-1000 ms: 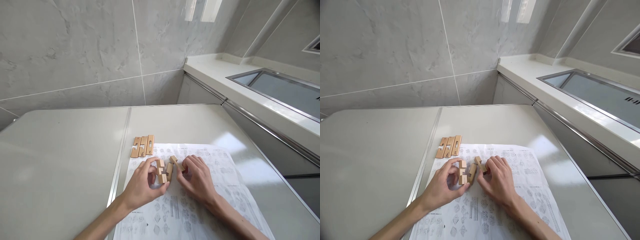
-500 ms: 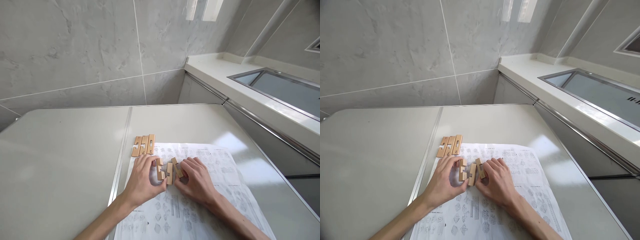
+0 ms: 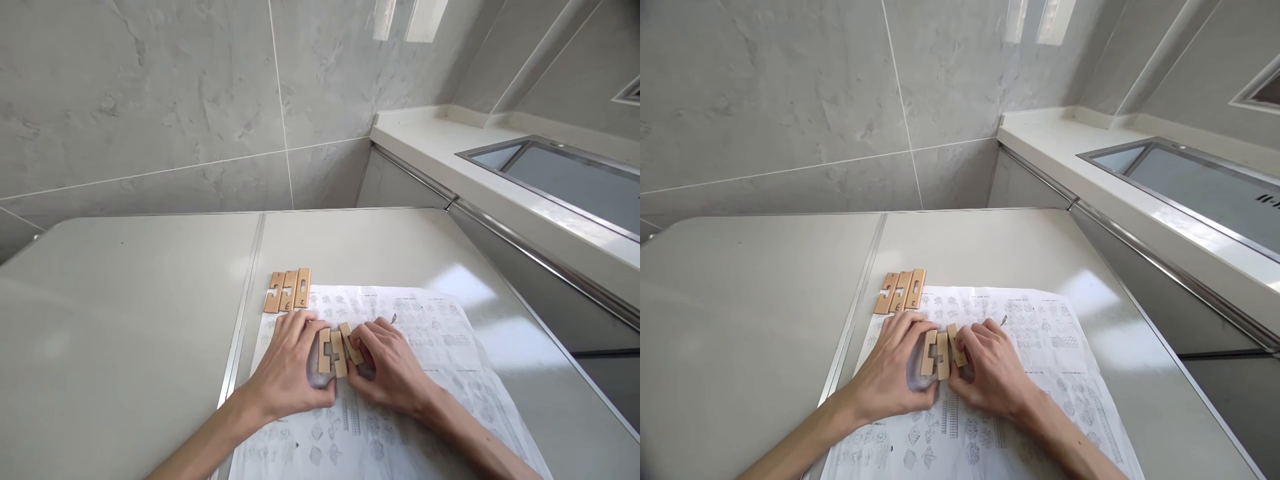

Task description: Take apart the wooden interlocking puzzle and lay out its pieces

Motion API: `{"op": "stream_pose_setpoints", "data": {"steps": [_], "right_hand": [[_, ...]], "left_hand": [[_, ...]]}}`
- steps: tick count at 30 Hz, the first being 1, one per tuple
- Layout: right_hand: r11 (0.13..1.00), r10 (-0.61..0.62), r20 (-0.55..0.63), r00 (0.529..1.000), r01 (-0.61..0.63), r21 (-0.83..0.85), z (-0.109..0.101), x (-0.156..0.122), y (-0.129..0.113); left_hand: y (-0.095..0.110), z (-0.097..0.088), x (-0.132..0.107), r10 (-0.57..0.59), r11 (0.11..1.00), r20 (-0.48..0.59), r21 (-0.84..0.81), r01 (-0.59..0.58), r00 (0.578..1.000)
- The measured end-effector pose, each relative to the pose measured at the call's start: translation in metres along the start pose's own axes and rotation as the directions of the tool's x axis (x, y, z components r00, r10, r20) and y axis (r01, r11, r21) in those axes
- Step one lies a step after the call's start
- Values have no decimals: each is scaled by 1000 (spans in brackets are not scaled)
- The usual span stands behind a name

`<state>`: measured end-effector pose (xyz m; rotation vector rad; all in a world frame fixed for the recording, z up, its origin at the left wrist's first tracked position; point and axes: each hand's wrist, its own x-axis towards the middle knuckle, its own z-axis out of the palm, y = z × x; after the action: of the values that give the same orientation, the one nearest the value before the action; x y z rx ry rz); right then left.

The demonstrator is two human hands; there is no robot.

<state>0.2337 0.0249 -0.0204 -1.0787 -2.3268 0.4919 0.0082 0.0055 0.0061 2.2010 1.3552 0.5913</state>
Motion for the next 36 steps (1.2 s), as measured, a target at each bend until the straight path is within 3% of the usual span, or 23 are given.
{"op": "stream_pose_setpoints", "data": {"steps": [6,14,21,25,28,36], "right_hand": [[996,-60,42,997,57,72,0,-1,-3],[964,-152,136,979,117,238,-4,-2,-6],[956,-137,62,989,116,268,0,-5,-1],[961,-137,58,989,119,248,1,-4,2],[962,-149,70,986,128,240,1,-4,2],[966,-144,83,986,121,230,2,-5,3]], "left_hand": [[-3,1,-4,84,996,76,-39,-81,994],[-4,1,-2,229,973,68,6,-229,971],[-3,4,0,193,978,-107,106,-182,975],[-4,6,1,181,968,-232,215,-131,956],[-8,5,1,220,952,-266,268,-148,938],[-36,-21,5,366,910,-137,260,-323,920]]}}
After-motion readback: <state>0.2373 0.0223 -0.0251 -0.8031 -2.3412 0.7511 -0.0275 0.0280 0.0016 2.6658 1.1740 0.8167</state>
